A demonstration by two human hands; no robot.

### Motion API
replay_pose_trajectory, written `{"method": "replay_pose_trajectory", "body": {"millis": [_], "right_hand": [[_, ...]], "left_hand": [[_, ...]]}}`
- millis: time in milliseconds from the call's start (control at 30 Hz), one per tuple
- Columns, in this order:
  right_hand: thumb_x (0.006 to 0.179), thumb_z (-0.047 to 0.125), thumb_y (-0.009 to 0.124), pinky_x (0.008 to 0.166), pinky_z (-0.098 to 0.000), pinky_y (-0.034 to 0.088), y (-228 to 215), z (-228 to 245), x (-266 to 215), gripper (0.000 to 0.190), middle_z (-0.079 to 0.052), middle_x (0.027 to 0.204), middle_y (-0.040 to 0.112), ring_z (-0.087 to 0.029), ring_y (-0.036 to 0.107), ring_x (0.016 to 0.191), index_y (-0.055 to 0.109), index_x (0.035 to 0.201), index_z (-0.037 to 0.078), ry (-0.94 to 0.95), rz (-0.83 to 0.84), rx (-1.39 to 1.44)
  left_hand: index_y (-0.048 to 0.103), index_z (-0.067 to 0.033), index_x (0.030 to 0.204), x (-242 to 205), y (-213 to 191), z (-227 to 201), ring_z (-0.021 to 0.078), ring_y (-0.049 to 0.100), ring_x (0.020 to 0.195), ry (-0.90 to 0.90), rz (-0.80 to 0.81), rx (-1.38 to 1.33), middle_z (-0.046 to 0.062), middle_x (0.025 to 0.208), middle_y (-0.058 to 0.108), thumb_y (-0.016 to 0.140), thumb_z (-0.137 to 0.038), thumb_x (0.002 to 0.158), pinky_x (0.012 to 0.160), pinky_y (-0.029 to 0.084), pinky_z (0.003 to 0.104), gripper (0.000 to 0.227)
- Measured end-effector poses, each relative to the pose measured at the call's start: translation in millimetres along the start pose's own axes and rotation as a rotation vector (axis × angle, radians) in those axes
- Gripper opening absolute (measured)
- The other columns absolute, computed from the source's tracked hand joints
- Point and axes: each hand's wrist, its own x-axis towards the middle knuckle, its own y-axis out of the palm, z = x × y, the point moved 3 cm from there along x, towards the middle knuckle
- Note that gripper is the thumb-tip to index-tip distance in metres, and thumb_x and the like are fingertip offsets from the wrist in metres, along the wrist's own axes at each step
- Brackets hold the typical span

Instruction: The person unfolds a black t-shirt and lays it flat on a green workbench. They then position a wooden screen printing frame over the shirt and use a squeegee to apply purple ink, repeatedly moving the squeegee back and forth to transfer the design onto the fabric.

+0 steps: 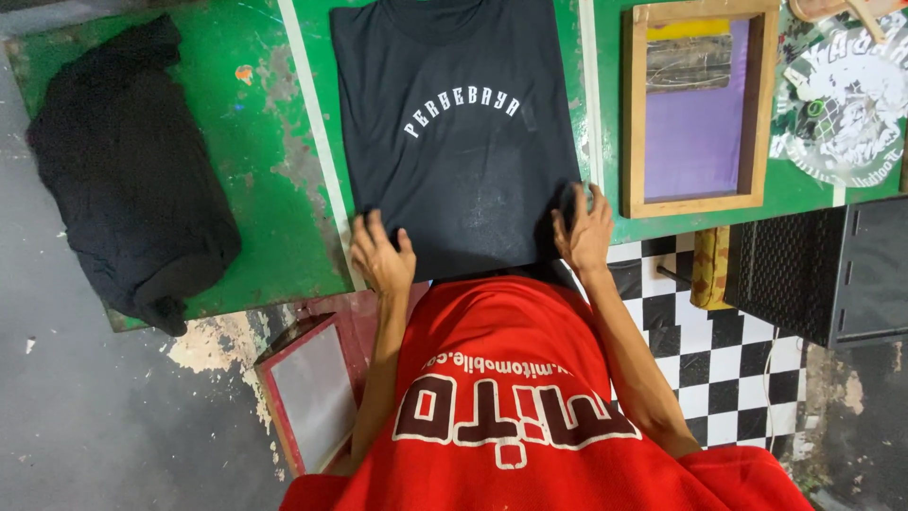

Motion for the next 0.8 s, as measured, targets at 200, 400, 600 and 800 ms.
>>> {"method": "replay_pose_trajectory", "body": {"millis": [200,400,600,800], "right_hand": [[0.088,0.041,0.079,0.077,-0.0542,0.053,92.6,-103.4,18.9,0.032,-0.015,0.093,0.068,-0.042,0.069,0.097,0.066,0.099,0.015,0.302,0.065,0.387],[0.089,0.046,0.079,0.079,-0.0513,0.053,47.0,-83.7,-4.3,0.041,-0.02,0.097,0.072,-0.04,0.07,0.1,0.061,0.106,0.013,0.399,0.099,0.415],[0.094,0.041,0.073,0.081,-0.056,0.054,25.1,-65.3,-13.6,0.039,-0.025,0.093,0.072,-0.046,0.07,0.097,0.058,0.108,0.007,0.308,0.116,0.273],[0.087,0.043,0.077,0.084,-0.0552,0.056,-12.7,-26.0,8.0,0.051,-0.016,0.107,0.058,-0.045,0.065,0.101,0.057,0.122,0.011,0.11,-0.068,0.095]], "left_hand": [[0.069,-0.0143,0.096,-15.3,70.6,72.4,0.0453,0.07,0.092,-0.404,0.352,-0.352,0.013,0.087,0.072,0.075,-0.042,0.085,0.077,0.053,0.057,0.03],[0.065,-0.0192,0.106,-38.4,77.8,94.4,0.0338,0.069,0.088,-0.386,0.152,-0.299,0.001,0.087,0.063,0.077,-0.04,0.085,0.079,0.055,0.054,0.031],[0.059,-0.0164,0.117,-35.2,39.5,63.0,0.0345,0.066,0.094,-0.348,0.121,-0.274,0.005,0.095,0.062,0.076,-0.025,0.086,0.081,0.054,0.049,0.036],[0.059,-0.0206,0.13,8.1,0.9,12.2,0.039,0.058,0.102,-0.149,-0.088,-0.198,0.01,0.111,0.054,0.079,-0.024,0.07,0.084,0.05,0.054,0.063]]}}
